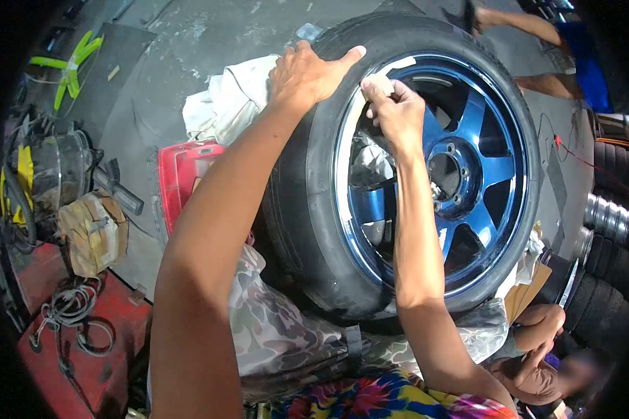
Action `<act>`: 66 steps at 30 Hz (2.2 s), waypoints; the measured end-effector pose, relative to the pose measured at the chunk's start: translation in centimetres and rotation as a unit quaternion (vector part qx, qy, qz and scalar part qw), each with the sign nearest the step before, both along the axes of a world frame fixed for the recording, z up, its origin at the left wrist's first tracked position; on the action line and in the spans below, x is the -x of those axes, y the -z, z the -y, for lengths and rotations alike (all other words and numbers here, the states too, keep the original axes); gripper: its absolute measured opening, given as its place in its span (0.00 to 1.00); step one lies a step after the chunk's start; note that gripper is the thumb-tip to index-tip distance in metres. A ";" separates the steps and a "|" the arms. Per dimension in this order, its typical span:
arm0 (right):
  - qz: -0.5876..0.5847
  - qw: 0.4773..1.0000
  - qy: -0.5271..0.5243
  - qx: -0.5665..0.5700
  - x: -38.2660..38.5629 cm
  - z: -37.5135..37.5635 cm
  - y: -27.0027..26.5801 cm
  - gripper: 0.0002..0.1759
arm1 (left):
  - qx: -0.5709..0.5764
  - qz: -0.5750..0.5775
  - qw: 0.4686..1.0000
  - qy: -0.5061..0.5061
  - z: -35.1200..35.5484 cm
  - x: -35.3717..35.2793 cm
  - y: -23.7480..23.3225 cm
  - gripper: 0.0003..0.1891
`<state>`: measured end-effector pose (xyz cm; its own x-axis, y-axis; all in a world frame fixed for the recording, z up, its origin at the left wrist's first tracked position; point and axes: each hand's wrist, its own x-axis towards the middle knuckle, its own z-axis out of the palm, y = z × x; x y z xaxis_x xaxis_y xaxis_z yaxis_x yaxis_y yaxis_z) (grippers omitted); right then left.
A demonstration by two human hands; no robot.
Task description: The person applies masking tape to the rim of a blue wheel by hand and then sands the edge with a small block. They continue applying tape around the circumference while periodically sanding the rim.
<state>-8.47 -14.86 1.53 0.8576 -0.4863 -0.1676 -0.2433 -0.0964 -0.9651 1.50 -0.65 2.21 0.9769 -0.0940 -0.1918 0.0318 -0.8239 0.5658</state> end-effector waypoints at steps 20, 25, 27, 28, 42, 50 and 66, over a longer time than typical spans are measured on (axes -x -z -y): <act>0.076 0.995 0.008 -0.067 0.1 -0.3 1.2 0.08 | 0.000 -0.020 1.000 0.003 -0.1 -0.1 -0.4 0.69; 0.055 0.997 0.004 -0.060 1.2 -1.1 0.9 0.07 | -0.005 -0.038 0.999 0.013 0.1 -0.2 -0.6 0.69; 0.073 0.996 0.016 -0.047 -0.2 -0.3 1.1 0.07 | -0.009 -0.031 0.999 0.015 0.0 -0.3 -0.3 0.69; 0.086 0.994 0.016 -0.058 -0.6 0.1 1.3 0.07 | -0.010 -0.023 1.000 0.016 0.0 -0.2 -0.2 0.69; 0.044 0.995 0.035 -0.087 1.3 -1.8 1.1 0.08 | -0.014 -0.028 0.999 0.009 -0.1 -0.2 -0.8 0.69; 0.095 0.991 0.078 -0.044 -1.1 -0.6 1.8 0.09 | -0.002 -0.039 0.999 0.003 0.1 0.0 -0.7 0.69; 0.021 1.000 -0.015 -0.009 0.0 0.0 0.1 0.11 | -0.009 -0.024 1.000 0.010 0.0 -0.1 -0.3 0.69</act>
